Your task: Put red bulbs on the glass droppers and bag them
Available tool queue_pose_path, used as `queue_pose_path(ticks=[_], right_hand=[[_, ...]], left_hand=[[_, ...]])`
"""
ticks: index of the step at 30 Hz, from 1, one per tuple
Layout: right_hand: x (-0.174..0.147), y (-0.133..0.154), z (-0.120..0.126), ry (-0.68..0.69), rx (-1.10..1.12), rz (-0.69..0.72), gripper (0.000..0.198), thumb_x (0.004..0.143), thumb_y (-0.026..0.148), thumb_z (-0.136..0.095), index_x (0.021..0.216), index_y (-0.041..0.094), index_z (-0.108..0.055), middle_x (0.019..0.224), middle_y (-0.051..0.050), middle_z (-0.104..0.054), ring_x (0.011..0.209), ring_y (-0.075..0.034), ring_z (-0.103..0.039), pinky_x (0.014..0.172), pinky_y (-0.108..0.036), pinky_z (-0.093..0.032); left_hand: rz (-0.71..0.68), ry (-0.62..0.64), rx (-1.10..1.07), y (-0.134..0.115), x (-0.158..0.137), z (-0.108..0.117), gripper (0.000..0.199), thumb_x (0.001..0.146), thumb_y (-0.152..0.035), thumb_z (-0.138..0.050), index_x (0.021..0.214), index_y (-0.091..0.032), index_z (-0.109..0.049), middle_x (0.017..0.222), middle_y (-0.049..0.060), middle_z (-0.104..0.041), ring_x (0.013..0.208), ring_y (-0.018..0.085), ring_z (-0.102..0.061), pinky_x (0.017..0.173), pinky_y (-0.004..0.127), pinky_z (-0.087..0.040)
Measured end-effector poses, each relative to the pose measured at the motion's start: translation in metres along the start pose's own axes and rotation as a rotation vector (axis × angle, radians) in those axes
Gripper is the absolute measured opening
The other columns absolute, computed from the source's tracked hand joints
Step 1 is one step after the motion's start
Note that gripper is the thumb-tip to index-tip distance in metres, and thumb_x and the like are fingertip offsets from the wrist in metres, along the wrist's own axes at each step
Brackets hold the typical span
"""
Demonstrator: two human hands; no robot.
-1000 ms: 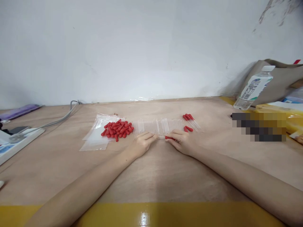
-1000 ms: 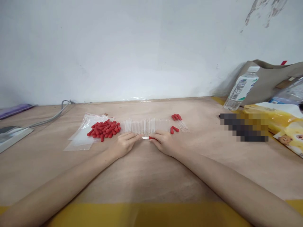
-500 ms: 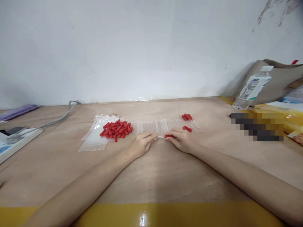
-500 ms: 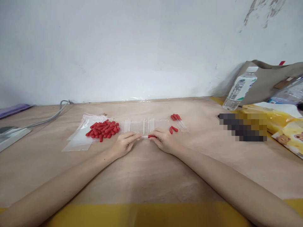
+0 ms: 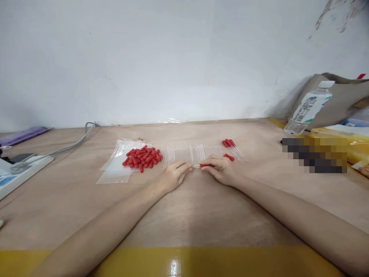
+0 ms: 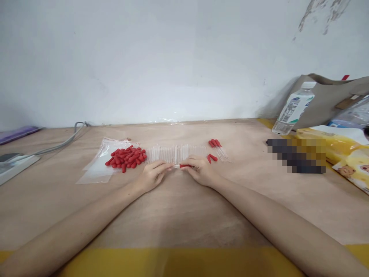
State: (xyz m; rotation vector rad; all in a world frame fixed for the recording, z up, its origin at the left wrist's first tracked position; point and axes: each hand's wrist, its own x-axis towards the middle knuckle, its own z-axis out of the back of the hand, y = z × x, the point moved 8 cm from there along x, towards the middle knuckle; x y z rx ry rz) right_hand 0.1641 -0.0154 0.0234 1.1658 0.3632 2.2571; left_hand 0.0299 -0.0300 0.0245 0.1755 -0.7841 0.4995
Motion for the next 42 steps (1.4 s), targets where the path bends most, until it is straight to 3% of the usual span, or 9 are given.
queue_pose_path(ticks=[5, 9, 14, 21, 26, 32, 42], right_hand=[[-0.002, -0.017, 0.001, -0.03, 0.121, -0.175, 0.01, 0.077, 0.025, -0.06, 0.084, 0.021, -0.065, 0.08, -0.002, -0.067, 0.072, -0.013, -0.061, 0.065, -0.026, -0.051], [-0.002, -0.018, -0.004, 0.003, 0.128, -0.257, 0.018, 0.07, 0.033, -0.067, 0.081, 0.019, -0.064, 0.078, -0.002, -0.066, 0.071, -0.014, -0.061, 0.063, -0.026, -0.051], [0.0, -0.018, -0.009, 0.029, 0.158, -0.289, 0.015, 0.079, 0.031, -0.056, 0.074, 0.017, -0.06, 0.07, -0.002, -0.064, 0.064, -0.013, -0.058, 0.058, -0.025, -0.048], [-0.002, -0.02, -0.008, 0.099, 0.177, -0.271, 0.021, 0.084, 0.03, -0.048, 0.088, 0.018, -0.065, 0.083, -0.004, -0.066, 0.074, -0.013, -0.06, 0.065, -0.026, -0.048], [-0.007, -0.028, -0.004, 0.063, 0.143, -0.285, 0.027, 0.075, 0.036, -0.062, 0.095, 0.018, -0.062, 0.09, -0.005, -0.066, 0.079, -0.015, -0.06, 0.068, -0.028, -0.049], [-0.004, -0.019, -0.002, 0.054, 0.072, -0.141, 0.014, 0.079, 0.028, -0.058, 0.087, 0.019, -0.066, 0.08, -0.003, -0.066, 0.073, -0.014, -0.06, 0.068, -0.028, -0.048], [-0.001, -0.008, -0.008, 0.091, -0.049, -0.01, 0.015, 0.082, 0.024, -0.053, 0.088, 0.02, -0.066, 0.075, -0.003, -0.065, 0.07, -0.014, -0.059, 0.064, -0.028, -0.048]], left_hand=[[0.064, 0.026, 0.004, 0.004, 0.0, -0.002, 0.018, 0.089, -0.02, -0.043, 0.096, -0.013, -0.059, 0.075, 0.005, -0.06, 0.067, 0.013, -0.057, 0.063, 0.023, -0.049], [0.049, 0.043, 0.045, 0.0, 0.001, -0.003, 0.02, 0.09, -0.023, -0.042, 0.094, -0.013, -0.059, 0.072, 0.004, -0.058, 0.064, 0.012, -0.056, 0.06, 0.023, -0.048], [0.012, 0.062, 0.085, -0.004, 0.003, -0.004, 0.021, 0.09, -0.023, -0.041, 0.093, -0.013, -0.06, 0.069, 0.003, -0.056, 0.061, 0.011, -0.054, 0.057, 0.022, -0.047], [0.043, 0.078, 0.04, 0.002, -0.001, -0.005, 0.021, 0.09, -0.02, -0.041, 0.095, -0.013, -0.06, 0.07, 0.003, -0.055, 0.062, 0.012, -0.053, 0.058, 0.022, -0.046], [0.067, 0.069, 0.027, 0.004, -0.002, -0.004, 0.02, 0.09, -0.02, -0.042, 0.095, -0.013, -0.06, 0.071, 0.004, -0.056, 0.063, 0.012, -0.054, 0.059, 0.022, -0.047], [0.058, 0.045, 0.013, 0.003, -0.001, -0.003, 0.02, 0.09, -0.022, -0.043, 0.096, -0.013, -0.06, 0.071, 0.003, -0.057, 0.063, 0.012, -0.056, 0.06, 0.022, -0.048], [0.026, 0.039, -0.015, 0.001, 0.001, -0.001, 0.02, 0.09, -0.021, -0.043, 0.095, -0.013, -0.06, 0.071, 0.004, -0.059, 0.061, 0.011, -0.056, 0.058, 0.022, -0.048]])
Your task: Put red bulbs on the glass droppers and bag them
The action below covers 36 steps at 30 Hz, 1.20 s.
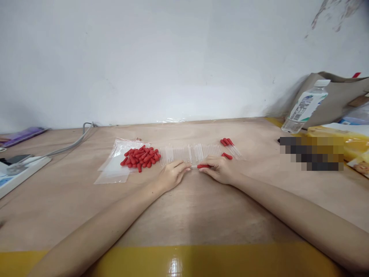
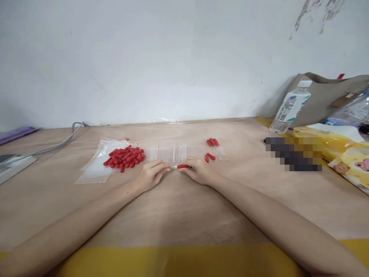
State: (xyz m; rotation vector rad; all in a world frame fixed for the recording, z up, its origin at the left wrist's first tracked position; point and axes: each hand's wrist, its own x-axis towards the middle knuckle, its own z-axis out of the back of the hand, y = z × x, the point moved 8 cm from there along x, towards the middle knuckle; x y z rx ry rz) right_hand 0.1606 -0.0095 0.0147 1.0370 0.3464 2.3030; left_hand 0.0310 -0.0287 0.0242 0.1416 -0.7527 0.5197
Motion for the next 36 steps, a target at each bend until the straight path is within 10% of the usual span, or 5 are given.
queue_pose_path(ticks=[29, 36], right_hand=[[-0.003, -0.019, 0.001, -0.009, 0.261, -0.244, 0.014, 0.079, 0.03, -0.058, 0.087, 0.019, -0.063, 0.082, -0.002, -0.066, 0.076, -0.014, -0.06, 0.067, -0.027, -0.048], [0.003, -0.034, 0.021, -0.177, 0.499, -0.378, 0.031, 0.077, 0.037, -0.058, 0.102, 0.019, -0.059, 0.088, -0.005, -0.066, 0.081, -0.015, -0.06, 0.072, -0.03, -0.048]], left_hand=[[0.012, 0.066, -0.05, 0.007, -0.002, -0.008, 0.033, 0.088, -0.011, -0.038, 0.113, -0.018, -0.058, 0.072, 0.003, -0.053, 0.062, 0.011, -0.051, 0.057, 0.021, -0.044], [0.126, 0.002, -0.098, 0.013, 0.001, 0.0, 0.04, 0.085, -0.028, -0.053, 0.123, -0.018, -0.048, 0.104, 0.008, -0.059, 0.094, 0.019, -0.054, 0.083, 0.035, -0.046]])
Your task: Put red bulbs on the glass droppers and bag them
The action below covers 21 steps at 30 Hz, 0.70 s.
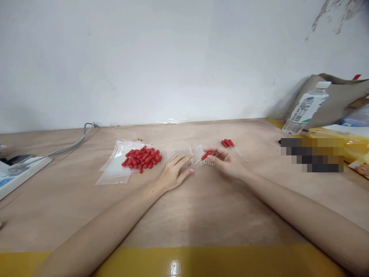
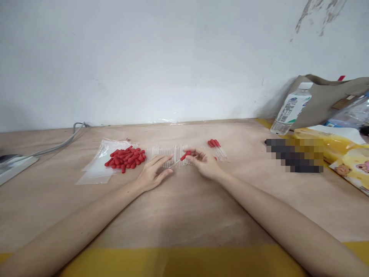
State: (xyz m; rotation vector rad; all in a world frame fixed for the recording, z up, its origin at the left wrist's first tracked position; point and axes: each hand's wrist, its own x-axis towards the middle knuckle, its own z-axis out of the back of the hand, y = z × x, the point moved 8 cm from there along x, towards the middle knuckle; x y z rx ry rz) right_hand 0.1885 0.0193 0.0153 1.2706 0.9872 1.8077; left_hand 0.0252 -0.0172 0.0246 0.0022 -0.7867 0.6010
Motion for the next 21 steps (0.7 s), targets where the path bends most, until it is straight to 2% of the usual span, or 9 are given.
queue_pose_path(ticks=[2, 5, 7, 9, 11, 15, 21], right_hand=[[0.01, 0.001, 0.028, -0.113, -0.023, -0.062, 0.037, 0.077, 0.038, -0.057, 0.109, 0.021, -0.058, 0.085, -0.003, -0.066, 0.075, -0.014, -0.059, 0.067, -0.028, -0.047], [0.025, 0.0, 0.087, -0.345, -0.1, -0.153, 0.038, 0.077, 0.037, -0.053, 0.111, 0.021, -0.056, 0.078, -0.001, -0.064, 0.064, -0.011, -0.055, 0.06, -0.026, -0.044], [0.033, -0.007, 0.118, -0.416, -0.237, -0.218, 0.031, 0.071, 0.029, -0.058, 0.1, 0.018, -0.06, 0.069, -0.001, -0.062, 0.063, -0.012, -0.054, 0.058, -0.025, -0.041], [0.04, -0.02, 0.134, -0.403, -0.379, -0.275, 0.023, 0.068, 0.025, -0.057, 0.089, 0.017, -0.061, 0.063, -0.001, -0.06, 0.06, -0.013, -0.053, 0.055, -0.025, -0.039], [0.047, -0.031, 0.136, -0.347, -0.524, -0.278, 0.02, 0.068, 0.024, -0.055, 0.086, 0.017, -0.063, 0.06, 0.0, -0.059, 0.057, -0.013, -0.051, 0.055, -0.025, -0.038], [0.056, -0.046, 0.119, -0.257, -0.767, -0.207, 0.024, 0.068, 0.023, -0.053, 0.088, 0.018, -0.065, 0.06, 0.001, -0.058, 0.059, -0.013, -0.052, 0.06, -0.025, -0.039], [0.054, -0.052, 0.108, -0.236, -0.952, -0.219, 0.032, 0.069, 0.028, -0.054, 0.099, 0.019, -0.064, 0.067, 0.0, -0.061, 0.066, -0.015, -0.055, 0.06, -0.025, -0.038]], left_hand=[[0.035, 0.013, 0.027, 0.001, 0.001, 0.001, 0.047, 0.086, -0.03, -0.051, 0.129, -0.019, -0.04, 0.108, 0.009, -0.056, 0.1, 0.021, -0.051, 0.087, 0.039, -0.043], [0.078, 0.047, 0.042, 0.003, 0.002, -0.001, 0.045, 0.086, -0.03, -0.048, 0.129, -0.018, -0.039, 0.107, 0.009, -0.056, 0.101, 0.022, -0.05, 0.088, 0.039, -0.042], [0.088, 0.065, 0.035, 0.003, 0.002, -0.002, 0.043, 0.086, -0.03, -0.048, 0.126, -0.017, -0.041, 0.105, 0.009, -0.056, 0.1, 0.021, -0.05, 0.088, 0.039, -0.042], [0.094, 0.077, 0.024, 0.003, 0.001, -0.004, 0.04, 0.086, -0.029, -0.048, 0.124, -0.018, -0.043, 0.104, 0.009, -0.056, 0.099, 0.022, -0.05, 0.087, 0.038, -0.042], [0.098, 0.084, 0.014, 0.004, 0.001, -0.005, 0.038, 0.086, -0.028, -0.048, 0.122, -0.019, -0.044, 0.104, 0.009, -0.056, 0.098, 0.022, -0.051, 0.086, 0.038, -0.043], [0.099, 0.092, 0.01, 0.004, 0.001, -0.005, 0.036, 0.085, -0.026, -0.049, 0.12, -0.019, -0.046, 0.103, 0.009, -0.056, 0.096, 0.021, -0.051, 0.085, 0.038, -0.043], [0.111, 0.107, 0.022, 0.004, 0.001, -0.005, 0.034, 0.085, -0.025, -0.049, 0.117, -0.017, -0.047, 0.103, 0.009, -0.056, 0.096, 0.021, -0.051, 0.084, 0.036, -0.043]])
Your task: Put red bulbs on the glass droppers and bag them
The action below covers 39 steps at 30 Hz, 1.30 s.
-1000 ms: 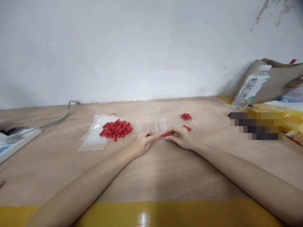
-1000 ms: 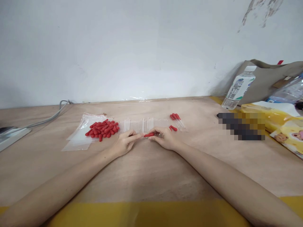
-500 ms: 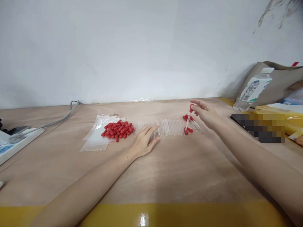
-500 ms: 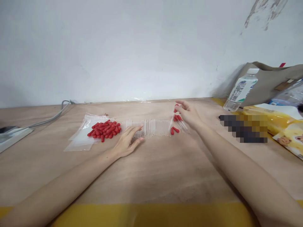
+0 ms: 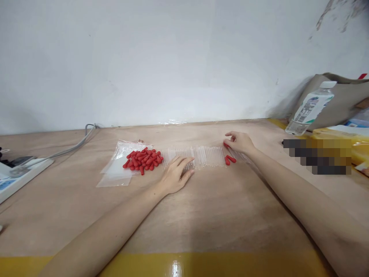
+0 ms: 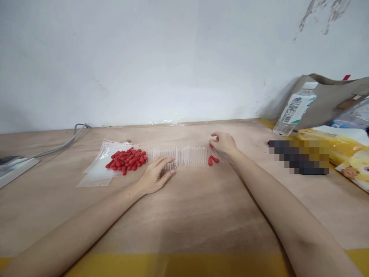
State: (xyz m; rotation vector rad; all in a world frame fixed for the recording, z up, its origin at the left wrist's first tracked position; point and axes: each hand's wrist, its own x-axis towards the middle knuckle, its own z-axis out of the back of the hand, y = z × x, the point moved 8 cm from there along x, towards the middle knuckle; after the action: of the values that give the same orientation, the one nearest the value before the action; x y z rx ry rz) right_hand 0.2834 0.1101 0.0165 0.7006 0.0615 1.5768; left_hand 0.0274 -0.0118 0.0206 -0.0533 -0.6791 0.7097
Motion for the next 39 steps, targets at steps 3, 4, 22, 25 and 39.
queue_pose_path(ticks=[3, 4, 22, 25, 39], right_hand=[[-0.007, 0.001, 0.009, -0.034, -0.006, -0.035, 0.032, 0.071, 0.028, -0.052, 0.099, 0.017, -0.062, 0.066, -0.001, -0.061, 0.064, -0.015, -0.054, 0.057, -0.024, -0.037], [-0.01, 0.003, 0.013, -0.039, -0.007, -0.035, 0.027, 0.072, 0.028, -0.052, 0.094, 0.017, -0.062, 0.066, -0.001, -0.06, 0.063, -0.014, -0.054, 0.056, -0.024, -0.036], [-0.061, 0.031, 0.005, 0.326, -0.259, 0.014, 0.019, 0.069, 0.021, -0.051, 0.056, 0.019, -0.064, 0.058, -0.004, -0.06, 0.058, -0.016, -0.055, 0.053, -0.025, -0.033], [-0.06, 0.033, 0.014, 0.214, -0.242, -0.027, 0.021, 0.072, 0.026, -0.05, 0.058, 0.019, -0.063, 0.055, -0.004, -0.058, 0.056, -0.017, -0.054, 0.052, -0.026, -0.033], [-0.114, 0.102, 0.001, -0.158, 0.085, 0.511, 0.012, 0.085, 0.025, -0.045, 0.08, 0.019, -0.054, 0.088, -0.009, -0.057, 0.081, -0.022, -0.052, 0.07, -0.036, -0.041]], left_hand=[[0.002, 0.004, 0.004, 0.0, 0.0, 0.0, 0.033, 0.084, -0.025, -0.049, 0.117, -0.018, -0.047, 0.103, 0.009, -0.056, 0.096, 0.021, -0.051, 0.084, 0.037, -0.044], [0.0, 0.004, 0.007, 0.0, 0.001, 0.0, 0.033, 0.084, -0.025, -0.049, 0.117, -0.017, -0.048, 0.103, 0.009, -0.056, 0.096, 0.021, -0.051, 0.084, 0.037, -0.044], [0.129, -0.092, 0.249, 0.01, 0.005, 0.01, 0.011, 0.079, -0.025, -0.052, 0.077, -0.016, -0.056, 0.097, 0.008, -0.056, 0.095, 0.023, -0.048, 0.085, 0.038, -0.039], [0.248, -0.078, 0.344, 0.022, 0.016, 0.012, 0.011, 0.079, -0.024, -0.049, 0.075, -0.017, -0.057, 0.092, 0.008, -0.056, 0.092, 0.024, -0.048, 0.08, 0.038, -0.04], [0.443, -0.101, 0.346, 0.064, 0.072, -0.039, 0.031, 0.07, -0.04, -0.054, 0.06, -0.011, -0.058, 0.084, 0.02, -0.055, 0.096, 0.035, -0.042, 0.079, 0.05, -0.035]])
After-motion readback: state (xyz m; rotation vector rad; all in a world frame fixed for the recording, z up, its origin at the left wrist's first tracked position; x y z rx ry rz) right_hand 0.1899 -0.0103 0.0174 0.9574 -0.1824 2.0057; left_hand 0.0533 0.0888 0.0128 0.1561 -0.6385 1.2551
